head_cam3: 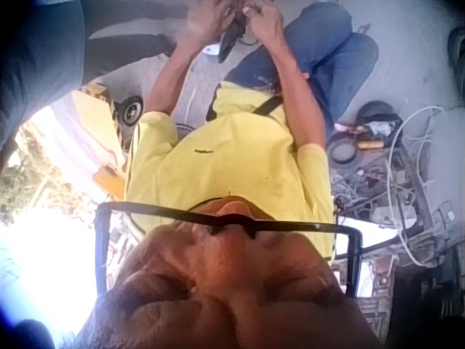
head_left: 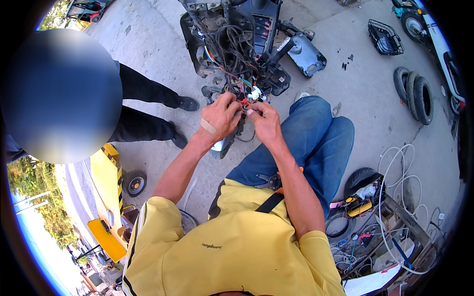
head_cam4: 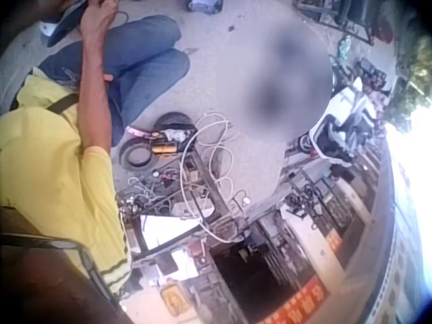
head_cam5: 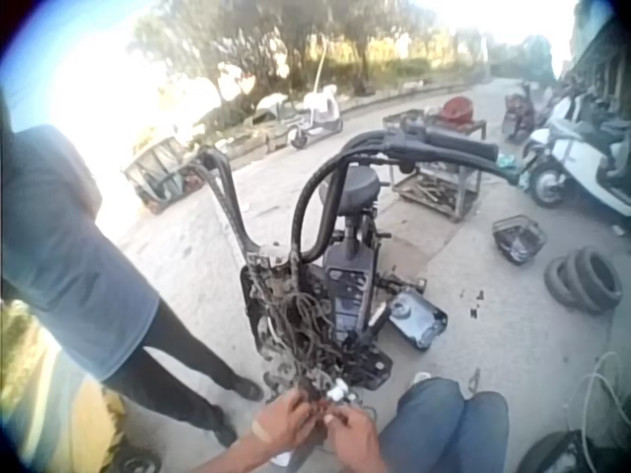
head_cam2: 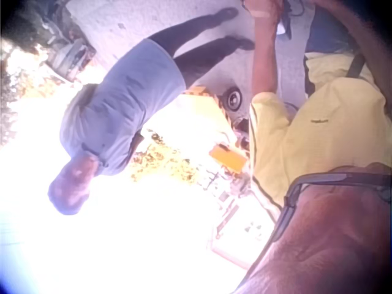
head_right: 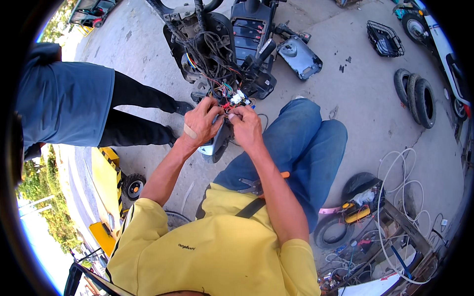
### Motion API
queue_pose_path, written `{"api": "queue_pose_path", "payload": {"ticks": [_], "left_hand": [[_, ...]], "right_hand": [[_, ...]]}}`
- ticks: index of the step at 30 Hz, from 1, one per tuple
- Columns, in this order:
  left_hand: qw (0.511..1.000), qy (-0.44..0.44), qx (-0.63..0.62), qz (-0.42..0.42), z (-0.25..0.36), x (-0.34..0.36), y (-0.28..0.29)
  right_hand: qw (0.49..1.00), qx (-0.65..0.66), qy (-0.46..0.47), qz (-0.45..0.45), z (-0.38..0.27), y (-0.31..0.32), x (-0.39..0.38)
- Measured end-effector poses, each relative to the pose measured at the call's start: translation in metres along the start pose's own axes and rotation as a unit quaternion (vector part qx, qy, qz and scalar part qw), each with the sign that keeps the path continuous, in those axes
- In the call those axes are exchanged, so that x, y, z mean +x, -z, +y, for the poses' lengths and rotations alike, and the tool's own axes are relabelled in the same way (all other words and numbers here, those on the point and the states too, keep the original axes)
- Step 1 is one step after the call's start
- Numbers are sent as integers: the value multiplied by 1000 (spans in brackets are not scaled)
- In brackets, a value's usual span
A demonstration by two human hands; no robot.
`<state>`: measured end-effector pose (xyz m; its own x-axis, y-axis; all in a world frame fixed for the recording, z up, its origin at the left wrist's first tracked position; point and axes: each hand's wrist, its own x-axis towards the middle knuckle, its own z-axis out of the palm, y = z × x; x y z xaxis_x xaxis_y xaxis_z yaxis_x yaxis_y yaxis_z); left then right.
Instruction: The person sits on the ground and uses pliers to strip and twist wires on a scooter's exposed wiring harness. They repeatedly cut insulation, twist wire ends, and adjust connections within the harness.
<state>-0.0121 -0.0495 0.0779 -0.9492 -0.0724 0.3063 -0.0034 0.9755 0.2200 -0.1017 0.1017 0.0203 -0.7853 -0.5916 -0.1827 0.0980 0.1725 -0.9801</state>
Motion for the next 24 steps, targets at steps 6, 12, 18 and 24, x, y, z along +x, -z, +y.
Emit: {"api": "queue_pose_path", "payload": {"ticks": [6,12,18,24], "left_hand": [[993,-98,59,30,-7,0,-5],[982,-161,98,26,-21,-2,-7],[990,-134,38,21,-24,0,-10],[953,152,-245,-92,-17,-6,-8]], "right_hand": [[1000,10,-24,-12,-1,3,5],[995,38,-80,-34,-11,7,7],[1000,11,-23,-8,-4,4,4],[977,-143,140,69,-5,-12,-32]]}}
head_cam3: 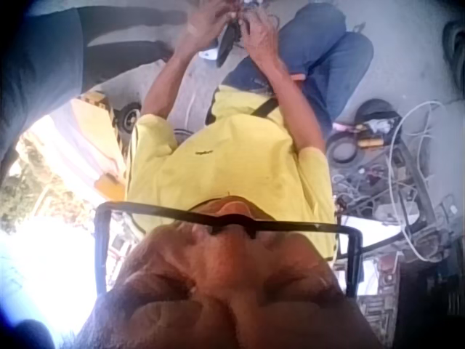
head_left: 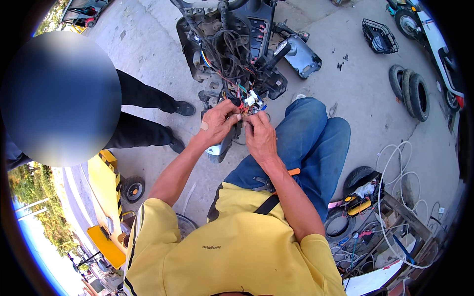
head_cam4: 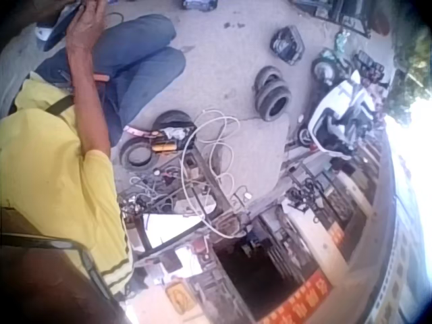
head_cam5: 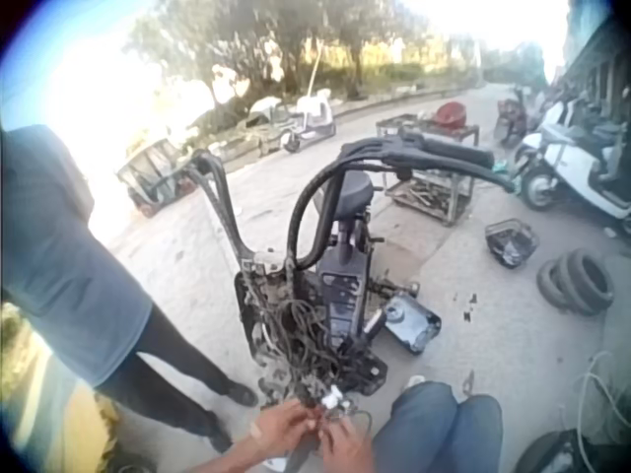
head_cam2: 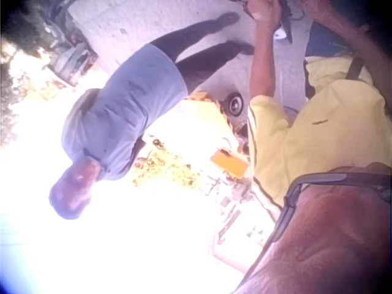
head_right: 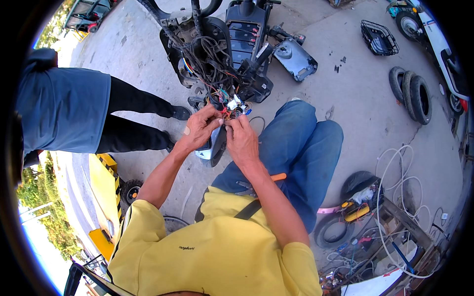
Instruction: The person sits on the ground and uses pliers to strip and twist wires on a scooter's exposed wiring harness. They repeatedly cut insulation, twist wire ends, and adjust connections within the harness.
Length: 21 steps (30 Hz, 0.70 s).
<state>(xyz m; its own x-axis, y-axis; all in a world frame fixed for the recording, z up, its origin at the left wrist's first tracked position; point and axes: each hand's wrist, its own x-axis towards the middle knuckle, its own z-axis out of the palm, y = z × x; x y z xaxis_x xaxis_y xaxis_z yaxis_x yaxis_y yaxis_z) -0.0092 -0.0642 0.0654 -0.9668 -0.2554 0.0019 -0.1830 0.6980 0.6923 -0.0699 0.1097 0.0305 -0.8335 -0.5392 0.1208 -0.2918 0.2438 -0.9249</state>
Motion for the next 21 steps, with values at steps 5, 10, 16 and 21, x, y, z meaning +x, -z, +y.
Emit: {"api": "queue_pose_path", "payload": {"ticks": [5,10,16,21], "left_hand": [[948,199,-245,-36,-28,0,-2],[902,259,-345,17,-27,-3,-7],[870,318,-373,53,-13,0,-8],[877,306,-361,81,-11,-7,-16]], "right_hand": [[995,-88,37,-19,4,-4,-22],[980,-155,120,-13,11,-2,-22],[984,-158,-7,-82,13,2,-27],[982,-172,-10,-79,16,6,-26]]}}
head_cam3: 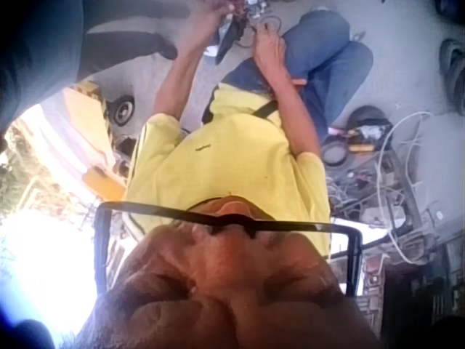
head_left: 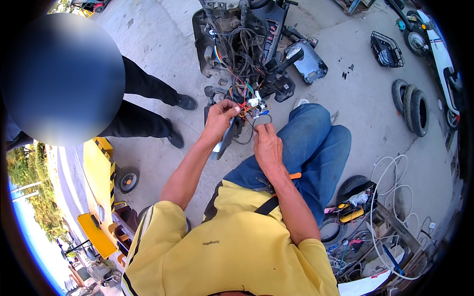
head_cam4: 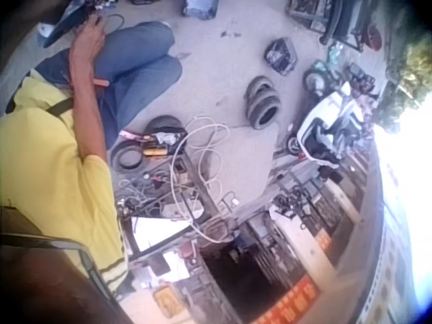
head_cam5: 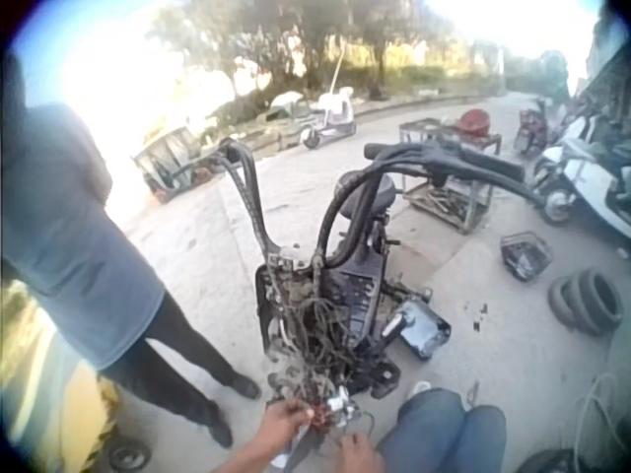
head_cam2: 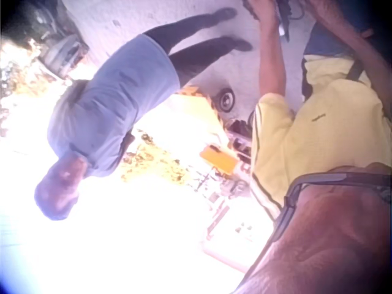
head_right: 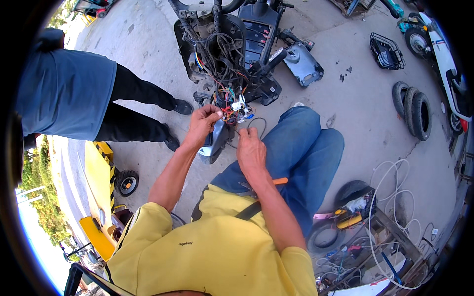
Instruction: The person sits on the ground and uses pliers to strip and twist wires on a scooter's exposed wiring harness. They repeatedly cut insulation, twist wire ends, and adjust connections within the harness.
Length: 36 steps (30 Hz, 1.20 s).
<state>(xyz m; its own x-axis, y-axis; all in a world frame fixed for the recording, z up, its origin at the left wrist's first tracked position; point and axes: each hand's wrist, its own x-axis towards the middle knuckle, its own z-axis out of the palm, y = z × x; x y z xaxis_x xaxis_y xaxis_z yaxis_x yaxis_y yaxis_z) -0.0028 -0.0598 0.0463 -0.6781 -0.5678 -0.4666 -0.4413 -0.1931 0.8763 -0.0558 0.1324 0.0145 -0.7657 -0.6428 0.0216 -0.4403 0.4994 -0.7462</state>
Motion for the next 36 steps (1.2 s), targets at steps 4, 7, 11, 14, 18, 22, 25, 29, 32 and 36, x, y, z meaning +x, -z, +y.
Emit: {"api": "queue_pose_path", "payload": {"ticks": [4,7,11,14,18,22,25,29,32,36], "left_hand": [[991,-63,-80,83,-8,-29,-23],[992,-35,-102,65,-36,-50,-23],[995,-6,-103,-9,-57,-59,-34],[991,-13,-135,11,-62,-53,-42],[991,-21,-127,20,-63,-54,-44],[986,-7,-159,40,-75,-55,-41],[982,2,-185,46,-76,-57,-43],[983,8,-174,54,-74,-59,-44],[983,-1,-178,48,-73,-60,-44],[980,-15,-190,51,-80,-59,-39]], "right_hand": [[999,12,25,24,0,1,-3],[991,28,97,83,0,2,-2],[989,42,129,61,3,2,-4],[990,65,122,38,7,5,-6],[987,142,44,55,7,16,-2],[964,238,-79,84,27,20,14],[917,353,-177,62,40,15,34],[927,333,-166,54,61,-6,56],[924,349,-153,35,69,-20,66],[845,485,-226,5,59,-3,66]]}}
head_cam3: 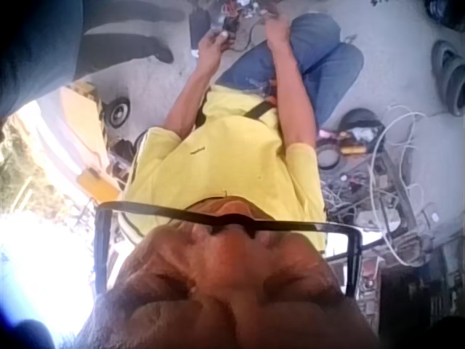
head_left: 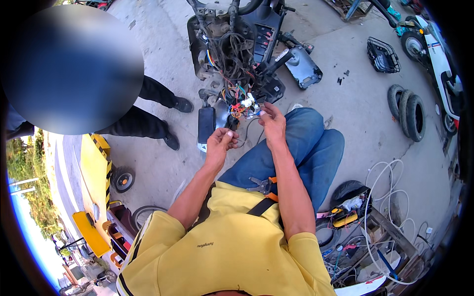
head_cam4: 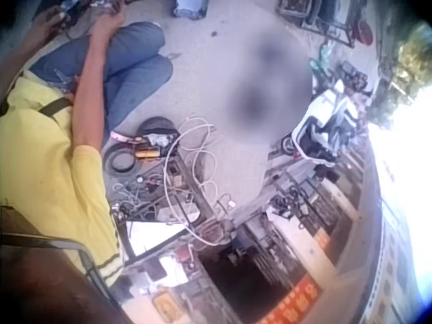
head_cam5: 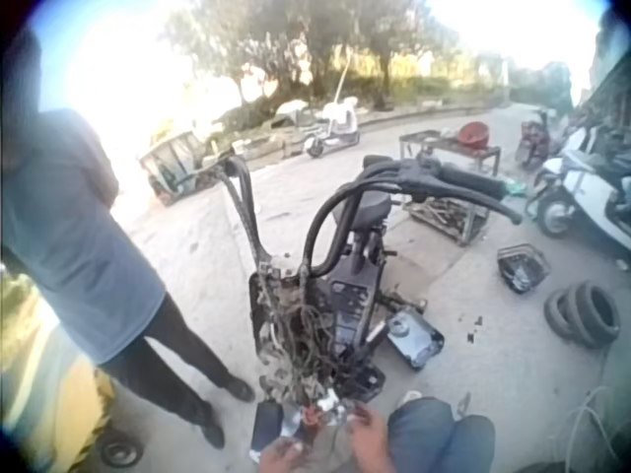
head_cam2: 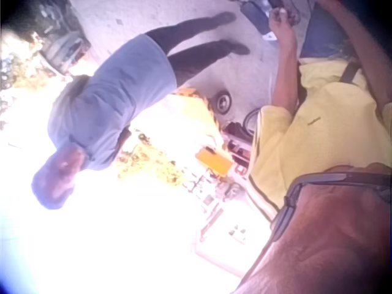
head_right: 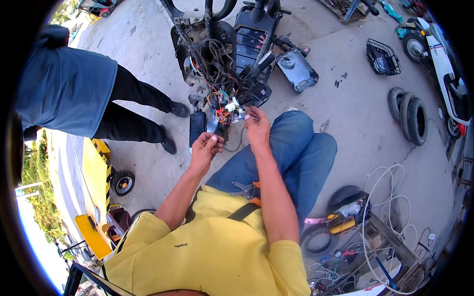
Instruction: The person sits on the ground and uses pliers to strip and twist wires on a scooter's exposed wiring harness. They repeatedly cut insulation, twist wire ends, and adjust connections within the harness.
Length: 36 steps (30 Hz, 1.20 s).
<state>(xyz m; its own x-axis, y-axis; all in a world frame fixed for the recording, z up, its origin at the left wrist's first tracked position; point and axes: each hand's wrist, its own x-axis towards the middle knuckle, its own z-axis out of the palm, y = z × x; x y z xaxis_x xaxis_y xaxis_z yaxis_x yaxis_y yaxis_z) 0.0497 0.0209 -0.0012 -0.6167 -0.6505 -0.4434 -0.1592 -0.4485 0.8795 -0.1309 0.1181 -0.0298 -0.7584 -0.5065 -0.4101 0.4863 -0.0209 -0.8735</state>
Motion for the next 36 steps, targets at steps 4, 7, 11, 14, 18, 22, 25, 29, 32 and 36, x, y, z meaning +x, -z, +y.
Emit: {"api": "queue_pose_path", "payload": {"ticks": [4,7,11,14,18,22,25,29,32,36], "left_hand": [[1000,20,2,-12,9,-5,0],[1000,28,-5,-12,9,-5,-2],[999,39,-34,-16,11,-6,-6],[997,42,-54,-24,11,-4,-6],[996,51,-69,-27,11,-4,-5],[994,53,-87,-33,8,-4,-2],[994,54,-93,-33,8,-5,-1],[993,54,-96,-35,7,-4,0],[993,54,-93,-37,7,-5,1],[995,41,-82,-34,8,-3,1]], "right_hand": [[998,56,-7,-7,4,6,1],[995,101,-13,-6,-2,5,-4],[989,147,-5,7,-11,3,-15],[992,109,61,21,-10,1,-21],[994,10,103,-20,6,7,-17],[986,-57,159,-14,8,4,-16],[972,-129,195,10,2,-3,-21],[965,-185,180,44,-9,-13,-23],[959,-207,182,61,-8,-15,-19],[961,-142,228,64,16,-5,-2]]}}
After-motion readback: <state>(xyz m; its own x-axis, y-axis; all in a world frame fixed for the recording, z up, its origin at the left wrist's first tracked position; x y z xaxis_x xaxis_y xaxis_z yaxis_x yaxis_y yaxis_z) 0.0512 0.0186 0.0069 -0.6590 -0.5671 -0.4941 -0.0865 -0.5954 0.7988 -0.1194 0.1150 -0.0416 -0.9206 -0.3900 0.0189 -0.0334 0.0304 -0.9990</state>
